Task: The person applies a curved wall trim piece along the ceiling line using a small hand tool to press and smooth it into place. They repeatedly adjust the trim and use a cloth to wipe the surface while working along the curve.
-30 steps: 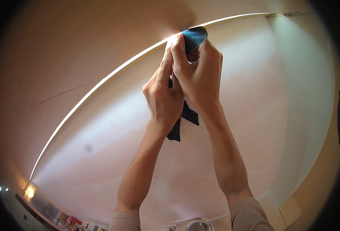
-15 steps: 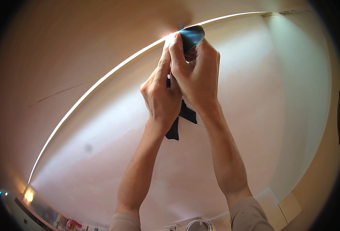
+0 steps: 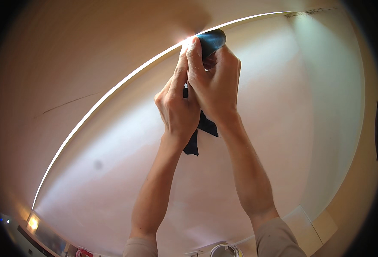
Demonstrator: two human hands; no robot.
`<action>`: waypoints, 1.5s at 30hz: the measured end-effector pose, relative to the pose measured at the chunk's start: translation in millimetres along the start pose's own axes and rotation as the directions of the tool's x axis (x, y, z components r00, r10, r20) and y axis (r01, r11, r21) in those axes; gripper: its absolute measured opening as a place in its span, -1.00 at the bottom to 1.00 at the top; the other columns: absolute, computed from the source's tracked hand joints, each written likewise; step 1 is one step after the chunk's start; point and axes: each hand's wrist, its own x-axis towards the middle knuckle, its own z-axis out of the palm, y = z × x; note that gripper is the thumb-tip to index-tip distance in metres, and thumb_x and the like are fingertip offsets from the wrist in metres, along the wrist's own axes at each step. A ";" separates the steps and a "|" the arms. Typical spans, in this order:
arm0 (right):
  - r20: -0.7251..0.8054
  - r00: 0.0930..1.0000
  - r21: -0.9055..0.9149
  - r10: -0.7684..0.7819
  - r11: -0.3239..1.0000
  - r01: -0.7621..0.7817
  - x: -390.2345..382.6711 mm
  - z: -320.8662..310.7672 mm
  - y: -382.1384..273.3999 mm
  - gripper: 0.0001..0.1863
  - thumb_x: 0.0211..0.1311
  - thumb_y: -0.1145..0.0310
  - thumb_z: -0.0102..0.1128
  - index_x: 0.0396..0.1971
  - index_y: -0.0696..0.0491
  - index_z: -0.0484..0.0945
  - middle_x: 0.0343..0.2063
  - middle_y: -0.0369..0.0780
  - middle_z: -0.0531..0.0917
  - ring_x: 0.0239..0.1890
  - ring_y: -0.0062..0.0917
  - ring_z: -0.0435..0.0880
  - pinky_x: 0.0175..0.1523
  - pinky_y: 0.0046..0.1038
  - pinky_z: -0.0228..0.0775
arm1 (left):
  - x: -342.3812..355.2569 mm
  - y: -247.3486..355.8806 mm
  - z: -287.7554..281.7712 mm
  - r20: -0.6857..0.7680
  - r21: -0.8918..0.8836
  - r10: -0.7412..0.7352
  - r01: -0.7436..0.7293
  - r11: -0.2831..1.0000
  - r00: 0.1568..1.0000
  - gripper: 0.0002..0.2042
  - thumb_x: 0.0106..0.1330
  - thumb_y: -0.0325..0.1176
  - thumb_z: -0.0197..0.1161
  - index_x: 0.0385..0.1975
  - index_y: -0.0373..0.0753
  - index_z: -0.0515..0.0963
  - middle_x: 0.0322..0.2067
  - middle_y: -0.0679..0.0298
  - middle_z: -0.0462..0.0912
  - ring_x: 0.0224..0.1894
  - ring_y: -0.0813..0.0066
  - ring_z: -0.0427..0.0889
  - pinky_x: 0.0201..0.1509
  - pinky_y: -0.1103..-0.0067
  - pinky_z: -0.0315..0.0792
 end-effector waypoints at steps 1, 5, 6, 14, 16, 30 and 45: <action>-0.013 1.000 0.006 -0.004 1.000 0.004 -0.7 -0.3 0.0 -0.77 0.47 0.36 0.22 -0.39 0.18 0.58 -0.61 -0.32 0.64 -0.57 -0.75 0.56 -0.41 -0.60 0.42 | -0.8 1.5 0.8 -0.002 -0.005 -0.005 0.005 1.000 1.000 -0.41 0.19 -0.67 0.33 0.29 -0.24 0.55 -0.18 -0.01 0.79 -0.29 0.26 0.82 -0.25 0.49 0.63; 0.008 1.000 0.038 0.008 0.999 -0.008 -1.0 1.5 -0.2 -0.76 0.47 0.35 0.22 -0.40 0.18 0.57 -0.61 -0.32 0.64 -0.58 -0.76 0.55 -0.43 -0.60 0.40 | 1.6 8.3 -4.0 0.007 0.005 -0.057 0.057 0.998 0.998 -0.43 0.20 -0.65 0.34 0.29 -0.23 0.56 -0.14 0.00 0.79 -0.25 0.25 0.83 -0.20 0.49 0.65; -0.007 1.000 0.048 0.018 0.999 -0.018 -1.5 2.4 -0.8 -0.75 0.48 0.34 0.22 -0.40 0.18 0.57 -0.61 -0.32 0.64 -0.58 -0.76 0.55 -0.44 -0.60 0.39 | 2.3 6.4 -4.0 -0.002 0.019 -0.022 0.022 1.000 1.000 -0.43 0.21 -0.65 0.34 0.29 -0.22 0.56 -0.13 0.00 0.79 -0.24 0.25 0.83 -0.20 0.49 0.65; 0.005 1.000 0.012 0.012 1.000 -0.012 -2.8 -0.6 -1.3 -0.74 0.48 0.33 0.21 -0.40 0.18 0.58 -0.64 -0.32 0.63 -0.61 -0.76 0.54 -0.48 -0.60 0.36 | -0.2 2.7 0.2 -0.045 0.000 0.037 -0.037 0.999 0.998 -0.44 0.23 -0.64 0.34 0.29 -0.23 0.55 -0.12 -0.01 0.78 -0.28 0.29 0.82 -0.22 0.49 0.64; -0.039 0.999 0.035 -0.015 0.999 0.017 -4.3 1.6 0.0 -0.74 0.49 0.33 0.20 -0.39 0.18 0.59 -0.64 -0.32 0.63 -0.61 -0.75 0.54 -0.48 -0.60 0.36 | -0.1 4.2 -0.4 -0.036 0.003 0.036 -0.036 0.999 0.999 -0.44 0.22 -0.64 0.34 0.29 -0.24 0.55 -0.14 0.00 0.79 -0.29 0.31 0.82 -0.22 0.50 0.64; -0.037 0.999 0.027 0.008 1.000 -0.007 -1.2 1.7 -8.9 -0.74 0.48 0.34 0.20 -0.40 0.20 0.60 -0.64 -0.29 0.65 -0.60 -0.73 0.58 -0.46 -0.58 0.41 | 3.8 6.0 0.7 -0.053 -0.002 0.027 -0.027 1.000 0.998 -0.44 0.19 -0.62 0.36 0.27 -0.26 0.56 -0.18 0.03 0.80 -0.43 0.43 0.77 -0.34 0.58 0.58; 0.028 0.999 0.043 0.022 0.999 -0.024 -9.4 0.3 -1.9 -0.75 0.48 0.36 0.20 -0.41 0.19 0.57 -0.62 -0.27 0.65 -0.61 -0.73 0.58 -0.47 -0.59 0.40 | -10.9 2.0 2.1 -0.087 0.010 0.008 -0.007 1.000 0.996 -0.45 0.21 -0.58 0.39 0.27 -0.29 0.55 -0.18 0.08 0.81 -0.42 0.47 0.78 -0.31 0.60 0.60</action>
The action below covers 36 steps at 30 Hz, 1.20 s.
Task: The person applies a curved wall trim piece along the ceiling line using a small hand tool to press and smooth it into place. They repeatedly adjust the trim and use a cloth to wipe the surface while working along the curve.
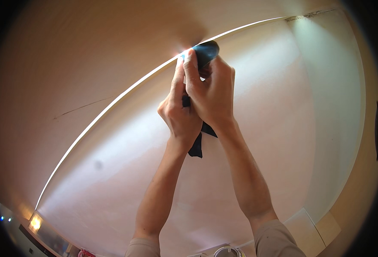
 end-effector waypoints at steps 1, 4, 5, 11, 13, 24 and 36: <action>0.019 1.000 0.017 -0.003 1.000 0.003 0.4 -1.1 -0.1 -0.75 0.48 0.36 0.20 -0.41 0.19 0.57 -0.63 -0.27 0.65 -0.61 -0.73 0.58 -0.47 -0.59 0.39 | -0.6 -0.1 1.3 -0.018 -0.008 0.004 -0.005 1.000 1.000 -0.45 0.21 -0.58 0.39 0.27 -0.29 0.55 -0.18 0.08 0.81 -0.41 0.47 0.79 -0.30 0.59 0.61; -0.009 1.000 -0.056 0.012 0.998 -0.013 0.1 -3.4 -4.5 -0.75 0.48 0.36 0.21 -0.42 0.20 0.56 -0.63 -0.28 0.64 -0.61 -0.73 0.57 -0.47 -0.59 0.39 | 1.3 3.4 -0.4 0.011 0.029 0.028 -0.028 0.999 1.000 -0.45 0.22 -0.58 0.39 0.28 -0.28 0.54 -0.20 0.13 0.82 -0.41 0.46 0.79 -0.31 0.59 0.61; -0.006 1.000 -0.030 0.003 1.000 -0.003 1.0 -2.9 -3.9 -0.75 0.48 0.36 0.21 -0.42 0.20 0.56 -0.64 -0.28 0.64 -0.62 -0.73 0.57 -0.48 -0.59 0.38 | 1.9 4.0 0.2 0.005 0.015 0.024 -0.024 1.000 1.000 -0.45 0.22 -0.57 0.39 0.29 -0.27 0.54 -0.20 0.13 0.82 -0.41 0.46 0.79 -0.31 0.59 0.61; 0.003 1.000 -0.006 0.030 1.000 -0.030 0.4 -9.2 -3.9 -0.74 0.47 0.36 0.21 -0.42 0.19 0.56 -0.66 -0.27 0.63 -0.62 -0.73 0.57 -0.48 -0.58 0.37 | -1.1 9.6 5.0 0.005 -0.001 0.008 -0.008 1.000 1.000 -0.43 0.22 -0.56 0.40 0.29 -0.25 0.53 -0.26 0.16 0.82 -0.41 0.47 0.79 -0.30 0.60 0.60; -0.013 0.999 0.008 0.039 0.999 -0.039 -0.3 -9.4 -2.3 -0.74 0.47 0.36 0.21 -0.43 0.19 0.56 -0.66 -0.27 0.63 -0.62 -0.73 0.57 -0.48 -0.58 0.37 | -1.3 11.2 5.8 0.006 0.004 0.012 -0.012 1.000 1.000 -0.43 0.21 -0.55 0.41 0.29 -0.25 0.53 -0.30 0.17 0.82 -0.42 0.48 0.79 -0.31 0.61 0.59; 0.001 0.999 -0.016 0.050 0.999 -0.050 2.7 -13.3 -10.1 -0.71 0.48 0.33 0.21 -0.45 0.18 0.55 -0.68 -0.28 0.60 -0.66 -0.71 0.55 -0.51 -0.57 0.33 | -0.4 13.8 5.5 -0.001 -0.003 -0.025 0.025 1.000 1.000 -0.48 0.18 -0.54 0.44 0.20 -0.24 0.58 -0.47 0.26 0.77 -0.45 0.52 0.76 -0.31 0.65 0.55; -0.008 0.999 -0.001 0.040 0.999 -0.040 1.3 5.7 -7.4 -0.72 0.47 0.34 0.21 -0.46 0.17 0.54 -0.70 -0.29 0.59 -0.67 -0.72 0.52 -0.52 -0.56 0.31 | 2.6 5.4 -6.9 0.017 -0.033 -0.098 0.099 0.995 0.995 -0.49 0.13 -0.50 0.50 0.14 -0.24 0.59 -0.55 0.29 0.70 -0.49 0.59 0.70 -0.27 0.68 0.51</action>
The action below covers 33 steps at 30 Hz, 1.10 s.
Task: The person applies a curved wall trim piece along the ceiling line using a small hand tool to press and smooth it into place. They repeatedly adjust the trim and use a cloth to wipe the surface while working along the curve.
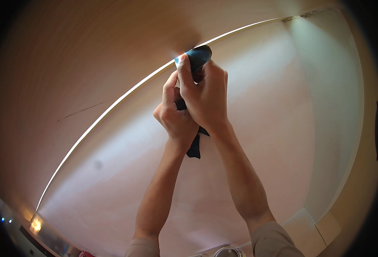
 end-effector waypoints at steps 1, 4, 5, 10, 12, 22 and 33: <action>0.024 1.000 0.003 0.001 1.000 -0.001 0.2 -0.8 1.0 -0.72 0.47 0.34 0.21 -0.46 0.17 0.54 -0.70 -0.29 0.59 -0.67 -0.72 0.52 -0.52 -0.56 0.31 | -1.3 -0.7 1.0 -0.005 -0.011 -0.010 0.010 1.000 1.000 -0.49 0.13 -0.50 0.50 0.15 -0.25 0.58 -0.56 0.29 0.69 -0.49 0.59 0.69 -0.26 0.68 0.52; -0.060 0.998 -0.038 0.012 0.999 -0.015 -1.8 1.3 1.1 -0.70 0.48 0.33 0.21 -0.47 0.17 0.52 -0.70 -0.31 0.58 -0.67 -0.71 0.53 -0.52 -0.57 0.31 | -0.5 0.0 0.4 0.014 0.020 0.011 -0.011 1.000 1.000 -0.50 0.14 -0.49 0.49 0.14 -0.25 0.58 -0.57 0.29 0.68 -0.51 0.60 0.68 -0.30 0.70 0.50; -0.104 0.994 -0.003 0.020 1.000 -0.021 -2.1 0.5 2.0 -0.70 0.49 0.32 0.21 -0.46 0.17 0.52 -0.70 -0.32 0.57 -0.66 -0.71 0.53 -0.52 -0.57 0.32 | 0.7 4.1 0.1 0.024 -0.010 -0.061 0.061 0.998 0.998 -0.49 0.15 -0.49 0.49 0.15 -0.25 0.58 -0.57 0.29 0.68 -0.52 0.59 0.68 -0.31 0.69 0.51; -0.104 0.976 0.292 0.192 0.944 -0.154 -13.5 -21.7 8.2 -0.68 0.53 0.28 0.15 -0.43 0.17 0.52 -0.69 -0.27 0.61 -0.63 -0.63 0.62 -0.47 -0.53 0.40 | -1.0 9.8 7.7 0.040 -0.142 -0.062 0.067 0.988 0.997 -0.41 0.18 -0.50 0.46 0.28 -0.21 0.54 -0.59 0.30 0.66 -0.55 0.57 0.67 -0.38 0.67 0.53; 0.017 0.975 0.305 0.222 0.927 -0.217 -12.3 -39.0 10.0 -0.70 0.55 0.29 0.13 -0.41 0.16 0.53 -0.65 -0.28 0.62 -0.61 -0.65 0.61 -0.44 -0.55 0.42 | 1.6 6.3 7.4 0.121 -0.001 0.137 -0.137 0.991 0.983 -0.33 0.15 -0.48 0.52 0.34 -0.18 0.50 -0.57 0.30 0.65 -0.58 0.58 0.63 -0.43 0.63 0.53; 0.314 0.924 0.240 0.217 0.924 -0.298 12.1 -89.4 18.4 -0.68 0.57 0.25 0.09 -0.39 0.13 0.57 -0.59 -0.26 0.66 -0.50 -0.58 0.69 -0.28 -0.50 0.52 | -1.6 -6.9 17.7 0.280 0.132 0.185 -0.229 0.965 0.942 -0.40 0.11 -0.22 0.61 0.19 -0.21 0.62 -0.66 0.38 0.47 -0.69 0.59 0.46 -0.59 0.60 0.38; 0.008 0.998 0.197 0.070 0.978 -0.070 63.1 -95.3 41.8 -0.71 0.55 0.31 0.10 -0.40 0.15 0.54 -0.64 -0.28 0.63 -0.66 -0.67 0.52 -0.50 -0.59 0.33 | 3.2 1.0 24.6 0.279 0.205 0.095 -0.156 0.966 0.955 -0.52 0.19 -0.48 0.41 0.18 -0.08 0.64 -0.69 0.41 0.46 -0.70 0.60 0.40 -0.56 0.61 0.39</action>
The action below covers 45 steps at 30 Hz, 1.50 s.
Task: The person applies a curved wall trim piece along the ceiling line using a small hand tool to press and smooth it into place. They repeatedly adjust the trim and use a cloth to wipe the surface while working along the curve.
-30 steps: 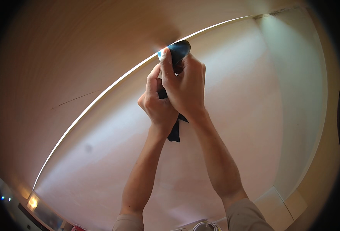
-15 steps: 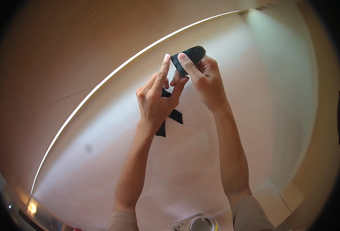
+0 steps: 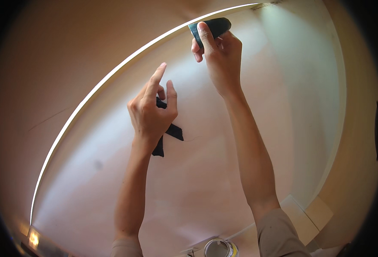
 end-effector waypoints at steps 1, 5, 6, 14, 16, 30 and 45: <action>-0.016 1.000 -0.004 -0.023 1.000 0.023 4.5 -1.9 3.5 -0.71 0.55 0.30 0.10 -0.41 0.15 0.54 -0.64 -0.28 0.63 -0.65 -0.68 0.51 -0.50 -0.60 0.31 | 0.9 0.0 0.9 -0.008 0.005 0.008 -0.008 1.000 1.000 -0.53 0.19 -0.49 0.41 0.16 -0.08 0.64 -0.69 0.41 0.47 -0.70 0.60 0.41 -0.56 0.61 0.39; -0.113 0.977 -0.040 -0.182 0.983 0.179 15.8 -11.8 8.7 -0.68 0.56 0.25 0.07 -0.40 0.14 0.55 -0.64 -0.30 0.63 -0.62 -0.73 0.50 -0.45 -0.62 0.30 | 2.1 7.0 -4.8 -0.019 -0.002 0.014 -0.014 1.000 1.000 -0.56 0.19 -0.55 0.37 0.11 -0.11 0.67 -0.69 0.41 0.47 -0.69 0.60 0.42 -0.56 0.62 0.38; -0.119 0.976 -0.060 -0.180 0.983 0.174 16.1 -14.6 7.6 -0.67 0.57 0.25 0.07 -0.40 0.14 0.55 -0.65 -0.30 0.63 -0.61 -0.74 0.51 -0.43 -0.62 0.30 | 1.4 9.5 -8.0 -0.017 -0.004 0.012 -0.012 1.000 1.000 -0.57 0.19 -0.56 0.36 0.11 -0.12 0.67 -0.69 0.41 0.47 -0.69 0.61 0.42 -0.56 0.62 0.38; -0.097 0.969 -0.185 -0.226 0.961 0.206 33.1 -23.5 2.1 -0.70 0.59 0.26 0.05 -0.37 0.08 0.61 -0.61 -0.32 0.62 -0.48 -0.71 0.57 -0.22 -0.57 0.38 | 6.5 17.5 -17.7 -0.004 0.034 0.000 0.000 0.999 1.000 -0.64 0.20 -0.60 0.33 0.01 -0.17 0.70 -0.69 0.38 0.51 -0.66 0.64 0.47 -0.54 0.67 0.37; -0.081 0.963 -0.173 -0.258 0.955 0.242 35.9 -23.6 2.1 -0.70 0.58 0.26 0.08 -0.37 0.10 0.61 -0.62 -0.32 0.62 -0.52 -0.75 0.53 -0.30 -0.60 0.33 | 6.6 17.3 -16.9 -0.008 0.033 0.002 -0.001 0.999 1.000 -0.66 0.19 -0.60 0.33 -0.02 -0.19 0.71 -0.69 0.36 0.52 -0.66 0.63 0.49 -0.53 0.66 0.38; -0.085 0.957 -0.115 -0.278 0.957 0.268 41.5 -32.6 17.9 -0.68 0.55 0.37 0.03 -0.46 0.15 0.58 -0.62 -0.33 0.55 -0.53 -0.67 0.54 -0.30 -0.55 0.46 | -1.9 14.2 -7.2 -0.014 0.028 -0.008 0.008 1.000 1.000 -0.76 0.18 -0.61 0.33 -0.16 -0.23 0.73 -0.69 0.33 0.55 -0.66 0.61 0.52 -0.54 0.66 0.38; -0.076 0.966 -0.275 -0.248 0.936 0.219 39.7 -23.4 9.5 -0.68 0.50 0.28 0.12 -0.44 0.18 0.61 -0.61 -0.31 0.59 -0.57 -0.69 0.49 -0.45 -0.55 0.31 | 0.0 11.0 -9.6 -0.014 0.016 -0.008 0.009 1.000 1.000 -0.78 0.17 -0.62 0.33 -0.20 -0.24 0.72 -0.70 0.34 0.53 -0.67 0.61 0.51 -0.55 0.66 0.37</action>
